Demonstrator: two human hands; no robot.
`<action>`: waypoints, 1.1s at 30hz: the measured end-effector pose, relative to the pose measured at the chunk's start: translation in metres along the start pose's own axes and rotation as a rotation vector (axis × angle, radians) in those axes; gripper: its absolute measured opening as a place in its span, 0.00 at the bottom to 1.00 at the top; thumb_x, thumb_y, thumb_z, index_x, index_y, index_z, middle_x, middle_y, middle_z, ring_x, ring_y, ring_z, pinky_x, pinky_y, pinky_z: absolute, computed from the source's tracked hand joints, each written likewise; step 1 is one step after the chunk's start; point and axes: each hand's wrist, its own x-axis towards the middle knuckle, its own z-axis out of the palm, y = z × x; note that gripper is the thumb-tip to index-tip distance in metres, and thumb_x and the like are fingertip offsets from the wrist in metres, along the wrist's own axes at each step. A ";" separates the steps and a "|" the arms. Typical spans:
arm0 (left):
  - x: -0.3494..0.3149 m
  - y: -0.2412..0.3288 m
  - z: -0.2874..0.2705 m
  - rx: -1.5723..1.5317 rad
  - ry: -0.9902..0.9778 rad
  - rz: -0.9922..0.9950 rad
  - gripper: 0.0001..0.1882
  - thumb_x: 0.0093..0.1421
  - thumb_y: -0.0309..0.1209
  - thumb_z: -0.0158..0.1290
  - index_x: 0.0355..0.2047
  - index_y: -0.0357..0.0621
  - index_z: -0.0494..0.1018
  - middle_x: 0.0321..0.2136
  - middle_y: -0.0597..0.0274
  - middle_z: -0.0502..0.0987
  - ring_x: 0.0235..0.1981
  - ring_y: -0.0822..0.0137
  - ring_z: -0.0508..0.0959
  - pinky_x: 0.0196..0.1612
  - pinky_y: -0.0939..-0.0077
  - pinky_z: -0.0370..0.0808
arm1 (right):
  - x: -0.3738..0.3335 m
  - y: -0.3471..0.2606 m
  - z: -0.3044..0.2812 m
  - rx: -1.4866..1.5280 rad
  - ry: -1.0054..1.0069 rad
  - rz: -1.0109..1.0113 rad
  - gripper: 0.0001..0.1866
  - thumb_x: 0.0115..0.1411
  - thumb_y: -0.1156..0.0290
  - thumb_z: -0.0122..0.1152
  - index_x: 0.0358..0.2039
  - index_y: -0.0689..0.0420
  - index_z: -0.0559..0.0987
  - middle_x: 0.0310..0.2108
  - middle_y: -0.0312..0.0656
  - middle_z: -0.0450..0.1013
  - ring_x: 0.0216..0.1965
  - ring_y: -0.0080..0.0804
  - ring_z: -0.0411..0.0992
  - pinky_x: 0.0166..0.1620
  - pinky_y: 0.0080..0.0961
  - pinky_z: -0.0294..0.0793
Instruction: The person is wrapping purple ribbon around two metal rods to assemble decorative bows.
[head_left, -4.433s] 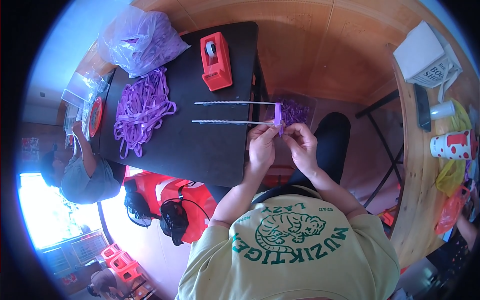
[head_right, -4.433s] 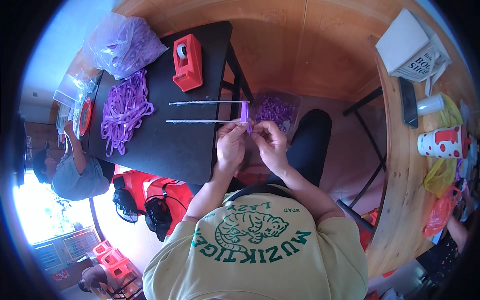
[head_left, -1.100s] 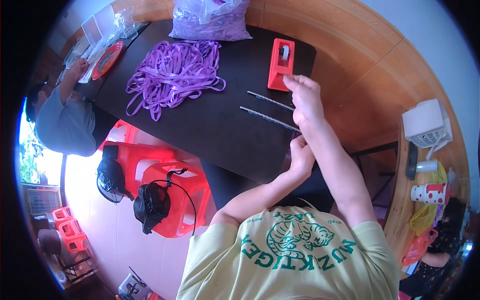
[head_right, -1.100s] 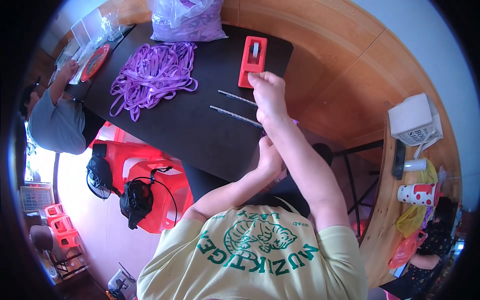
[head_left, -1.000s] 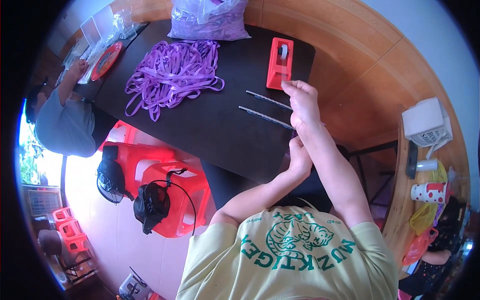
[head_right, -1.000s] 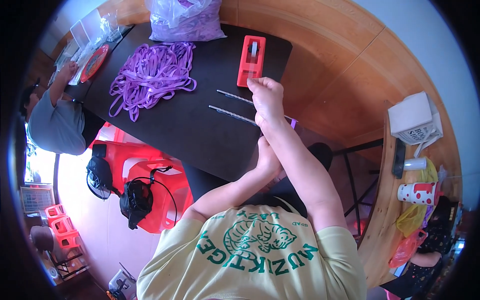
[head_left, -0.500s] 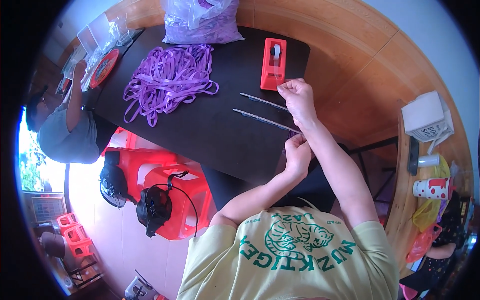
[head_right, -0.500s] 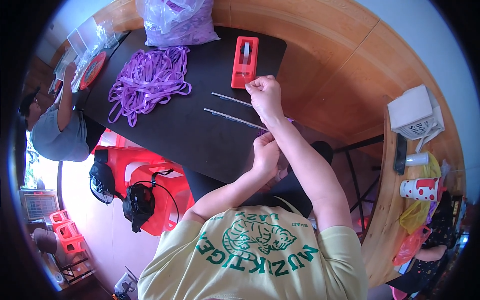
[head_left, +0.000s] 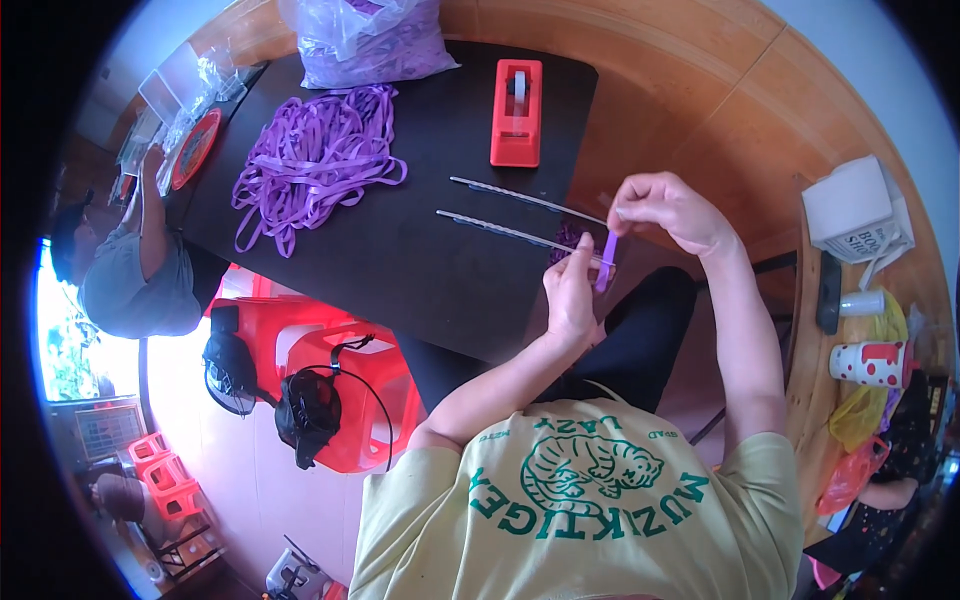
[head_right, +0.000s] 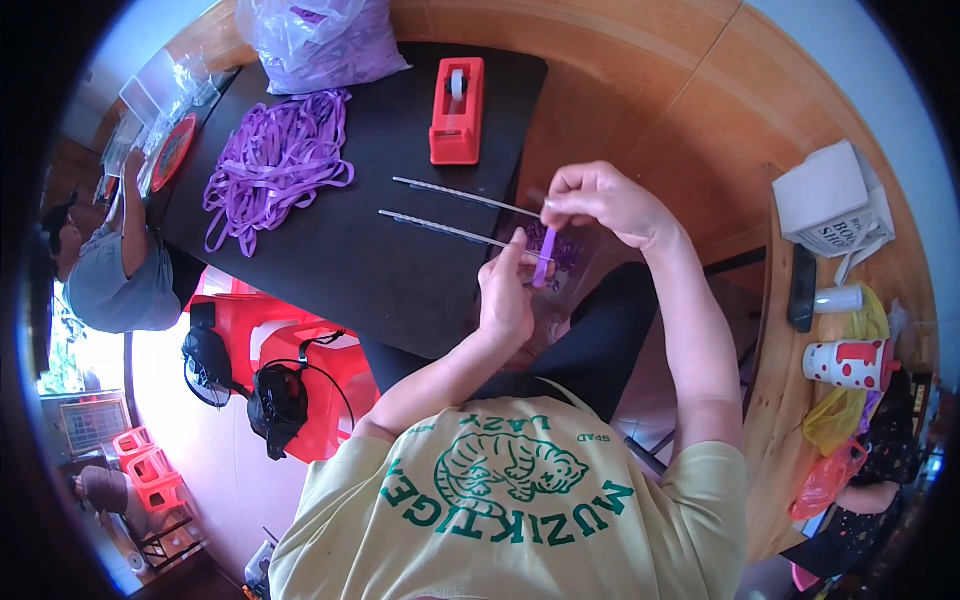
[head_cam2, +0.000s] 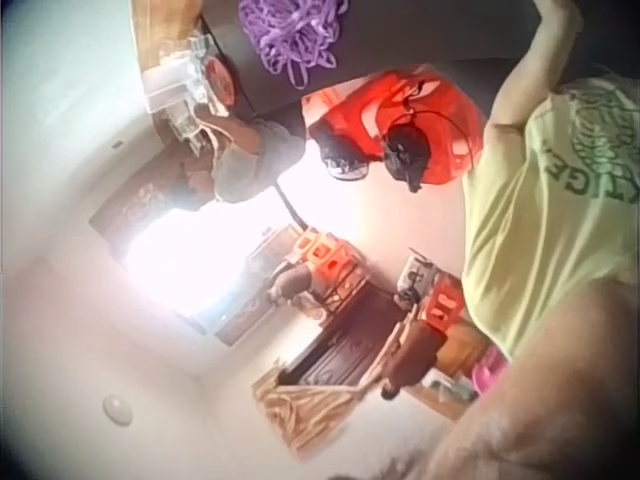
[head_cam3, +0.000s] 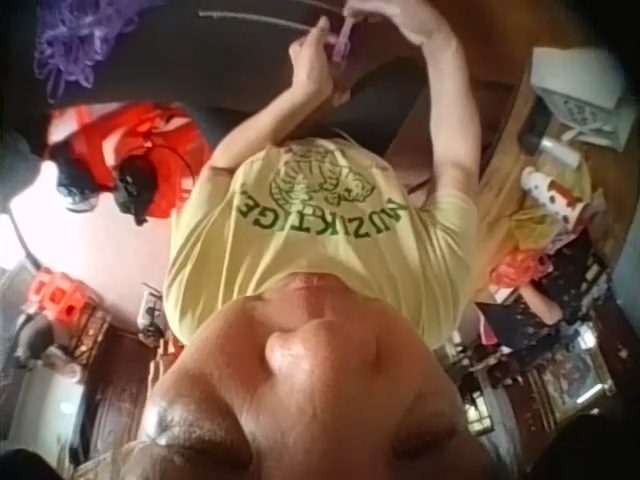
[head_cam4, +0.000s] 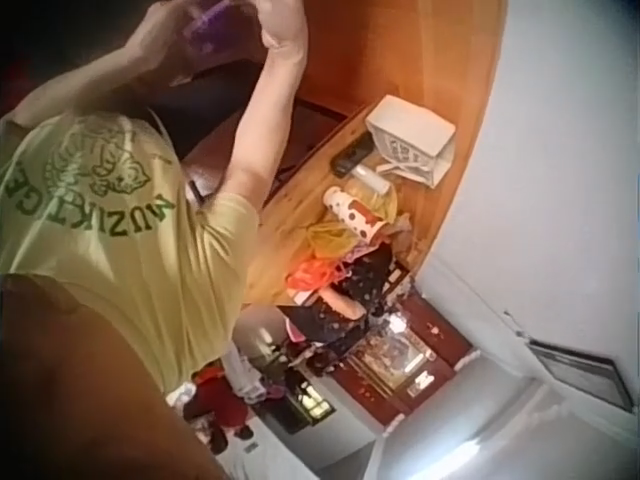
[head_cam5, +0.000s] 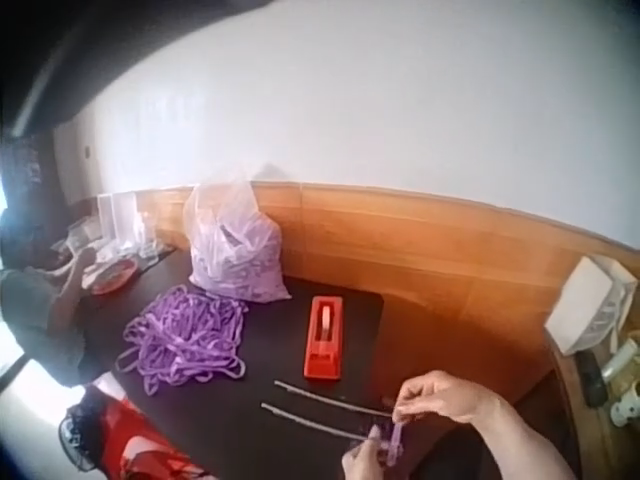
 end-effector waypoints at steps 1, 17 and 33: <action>0.001 -0.003 0.003 0.003 -0.001 -0.007 0.19 0.63 0.42 0.49 0.20 0.41 0.72 0.19 0.62 0.74 0.20 0.74 0.70 0.25 0.81 0.63 | -0.007 0.005 -0.001 0.004 0.004 0.004 0.05 0.58 0.72 0.57 0.29 0.60 0.77 0.27 0.37 0.76 0.30 0.22 0.73 0.37 0.17 0.71; 0.008 -0.005 0.015 -0.074 0.047 0.054 0.10 0.58 0.33 0.51 0.25 0.38 0.74 0.17 0.61 0.74 0.18 0.70 0.72 0.24 0.79 0.65 | -0.011 0.046 -0.006 0.077 -0.056 0.159 0.06 0.54 0.74 0.54 0.25 0.60 0.77 0.22 0.39 0.75 0.25 0.23 0.73 0.31 0.18 0.72; 0.010 -0.007 0.019 -0.062 0.081 0.063 0.10 0.57 0.33 0.54 0.24 0.39 0.74 0.17 0.62 0.74 0.17 0.71 0.72 0.24 0.79 0.66 | -0.010 0.051 -0.004 0.118 0.004 0.147 0.05 0.53 0.76 0.55 0.22 0.61 0.77 0.21 0.39 0.73 0.24 0.24 0.71 0.31 0.20 0.72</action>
